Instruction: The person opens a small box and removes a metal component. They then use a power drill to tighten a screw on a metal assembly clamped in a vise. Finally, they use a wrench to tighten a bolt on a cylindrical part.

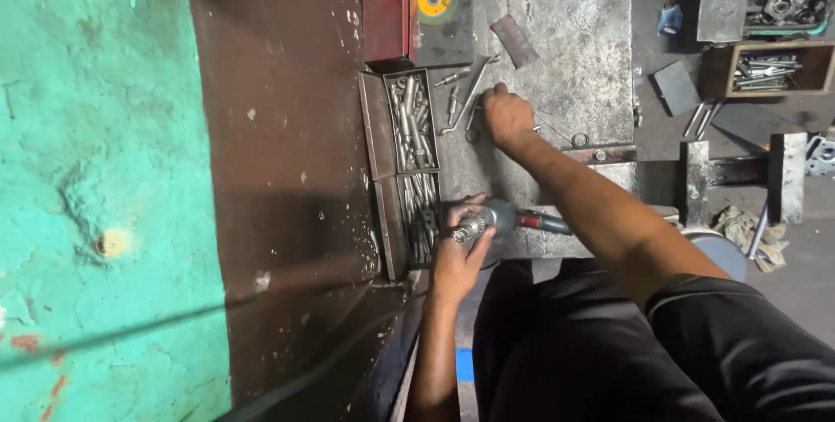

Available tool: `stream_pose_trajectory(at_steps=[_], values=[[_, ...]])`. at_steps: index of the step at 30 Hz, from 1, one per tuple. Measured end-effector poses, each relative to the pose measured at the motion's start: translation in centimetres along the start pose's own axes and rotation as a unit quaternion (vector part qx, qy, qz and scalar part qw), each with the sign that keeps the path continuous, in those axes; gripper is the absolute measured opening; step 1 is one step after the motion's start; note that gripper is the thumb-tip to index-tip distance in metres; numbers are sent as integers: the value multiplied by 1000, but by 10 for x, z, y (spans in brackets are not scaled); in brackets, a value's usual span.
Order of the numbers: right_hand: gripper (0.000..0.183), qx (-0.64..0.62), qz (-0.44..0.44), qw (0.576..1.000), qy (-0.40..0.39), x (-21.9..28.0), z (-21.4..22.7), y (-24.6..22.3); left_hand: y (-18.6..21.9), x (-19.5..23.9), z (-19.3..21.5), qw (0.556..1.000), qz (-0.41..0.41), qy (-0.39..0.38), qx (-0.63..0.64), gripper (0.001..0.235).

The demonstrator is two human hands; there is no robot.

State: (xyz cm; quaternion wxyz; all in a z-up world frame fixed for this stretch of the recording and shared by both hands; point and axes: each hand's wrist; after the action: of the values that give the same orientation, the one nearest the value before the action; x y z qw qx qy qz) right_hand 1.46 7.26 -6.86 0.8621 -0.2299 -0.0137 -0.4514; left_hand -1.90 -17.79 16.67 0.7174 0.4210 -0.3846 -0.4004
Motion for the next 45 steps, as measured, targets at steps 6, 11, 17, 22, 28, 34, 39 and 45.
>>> stream_pose_trajectory(at_steps=[6,11,17,22,28,34,39,45], values=[[33,-396,-53,917,-5,81,75,11,-12,2,1,999,-26,9,-17,37],[39,-593,-152,791,-9,178,128,14,-19,-2,-5,998,-52,29,-30,41],[26,-641,-133,751,86,235,158,-1,-26,-8,-11,996,-59,46,-40,44],[20,-613,-97,780,74,240,163,3,-24,-8,-9,990,-87,70,-86,46],[24,-650,-157,733,-123,238,203,-66,-57,-13,-30,988,-65,106,-88,56],[21,-694,-223,664,-164,229,183,-74,-41,-8,-24,989,9,81,-120,68],[19,-705,-240,638,-195,220,181,-67,-52,-15,-20,994,-49,46,-83,69],[18,-684,-267,633,-245,214,181,-61,-36,-19,4,995,-74,-48,-40,60]])
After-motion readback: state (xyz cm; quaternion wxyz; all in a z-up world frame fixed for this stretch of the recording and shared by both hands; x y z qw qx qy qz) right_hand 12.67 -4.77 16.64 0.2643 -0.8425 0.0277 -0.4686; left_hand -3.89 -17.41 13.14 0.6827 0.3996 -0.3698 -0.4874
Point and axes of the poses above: each hand's wrist, its own x-axis away from the middle knuckle, its own z-axis out of the back of the hand, y = z × x, and after that the axes turned 7 degrees about -x, right-handed
